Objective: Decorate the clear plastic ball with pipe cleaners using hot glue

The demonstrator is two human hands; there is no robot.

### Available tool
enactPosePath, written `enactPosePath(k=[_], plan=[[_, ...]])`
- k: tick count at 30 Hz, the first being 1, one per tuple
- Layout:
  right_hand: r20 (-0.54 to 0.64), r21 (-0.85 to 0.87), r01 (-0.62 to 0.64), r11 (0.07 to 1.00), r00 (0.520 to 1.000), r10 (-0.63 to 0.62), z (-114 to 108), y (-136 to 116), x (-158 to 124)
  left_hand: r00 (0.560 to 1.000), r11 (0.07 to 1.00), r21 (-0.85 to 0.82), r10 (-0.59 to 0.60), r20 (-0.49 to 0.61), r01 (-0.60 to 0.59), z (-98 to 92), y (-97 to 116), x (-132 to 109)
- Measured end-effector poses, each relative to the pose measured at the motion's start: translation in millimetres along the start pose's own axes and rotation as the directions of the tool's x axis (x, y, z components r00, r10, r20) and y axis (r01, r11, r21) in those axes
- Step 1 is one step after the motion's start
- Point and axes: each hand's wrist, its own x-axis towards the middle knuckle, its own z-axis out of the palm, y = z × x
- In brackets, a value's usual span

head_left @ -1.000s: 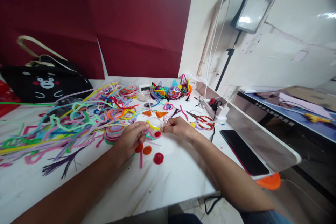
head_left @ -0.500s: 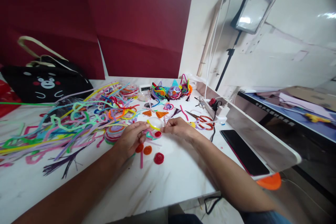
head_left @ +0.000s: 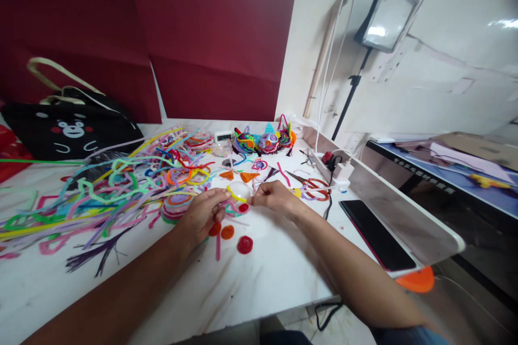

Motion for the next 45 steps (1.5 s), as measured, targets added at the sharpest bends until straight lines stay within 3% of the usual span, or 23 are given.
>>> enactPosePath(k=[28, 45], plan=[[-0.043, -0.059, 0.007, 0.998, 0.999, -0.01, -0.5, -2.3, -2.6, 1.0, 1.0, -0.014, -0.019, 0.004, 0.019, 4.1, 4.4, -4.0], [-0.116, -0.263, 0.135, 0.955, 0.978, -0.17, -1.7, -11.6, -9.0, 0.999, 0.995, -0.084, -0.047, 0.011, 0.048, -0.4, 4.5, -0.9]])
